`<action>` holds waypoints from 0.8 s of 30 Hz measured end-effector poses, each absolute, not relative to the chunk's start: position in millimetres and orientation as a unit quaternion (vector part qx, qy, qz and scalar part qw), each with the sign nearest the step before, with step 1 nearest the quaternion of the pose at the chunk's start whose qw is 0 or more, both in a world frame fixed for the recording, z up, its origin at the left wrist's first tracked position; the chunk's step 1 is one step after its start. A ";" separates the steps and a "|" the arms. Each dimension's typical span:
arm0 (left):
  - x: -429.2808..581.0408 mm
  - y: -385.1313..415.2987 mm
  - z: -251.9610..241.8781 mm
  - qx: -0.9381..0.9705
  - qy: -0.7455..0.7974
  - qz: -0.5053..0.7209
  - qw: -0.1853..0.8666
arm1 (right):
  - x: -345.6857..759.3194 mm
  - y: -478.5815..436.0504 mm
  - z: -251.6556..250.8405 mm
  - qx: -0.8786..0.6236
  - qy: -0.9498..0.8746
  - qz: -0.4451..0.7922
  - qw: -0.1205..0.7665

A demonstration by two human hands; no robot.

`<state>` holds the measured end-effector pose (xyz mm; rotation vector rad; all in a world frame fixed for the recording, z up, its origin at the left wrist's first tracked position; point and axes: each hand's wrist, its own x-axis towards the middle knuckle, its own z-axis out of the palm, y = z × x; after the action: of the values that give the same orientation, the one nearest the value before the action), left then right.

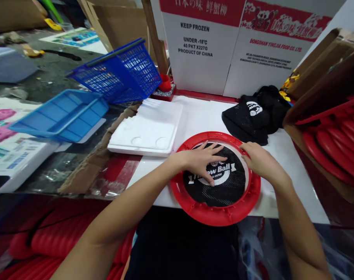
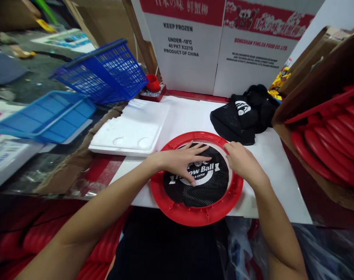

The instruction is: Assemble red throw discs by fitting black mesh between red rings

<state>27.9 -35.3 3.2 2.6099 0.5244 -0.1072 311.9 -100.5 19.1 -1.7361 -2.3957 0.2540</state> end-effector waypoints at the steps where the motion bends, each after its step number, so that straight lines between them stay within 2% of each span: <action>1: 28.2 -35.4 1.8 0.952 0.191 -0.044 0.234 | 308.9 -96.3 15.3 -0.576 -0.809 0.070 0.090; 7: 29.9 -38.9 6.1 0.957 0.184 -0.046 0.220 | 302.2 -70.5 -2.8 -0.516 -0.834 0.079 0.179; 11: 36.5 -36.7 11.9 0.951 0.254 0.052 0.166 | 301.3 -75.3 -1.4 -0.501 -0.833 0.078 0.224; 13: 40.7 -35.1 11.0 0.934 0.328 0.081 0.111 | 295.7 -74.6 -0.6 -0.494 -0.839 0.056 0.221; 16: 44.2 -34.5 7.5 0.924 0.374 0.055 0.062 | 282.1 -65.1 -0.9 -0.476 -0.863 0.018 0.170; 20: 42.1 -34.1 9.3 0.929 0.353 0.089 0.071 | 268.1 -49.3 -0.6 -0.452 -0.883 -0.001 0.122; 24: 37.0 -28.2 14.5 0.905 0.356 0.178 0.151 | 268.1 -40.7 2.6 -0.447 -0.870 0.062 0.198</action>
<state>37.0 -28.2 14.5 2.5993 1.0225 0.5103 268.1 -40.7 2.6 -1.2516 -2.4340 0.1735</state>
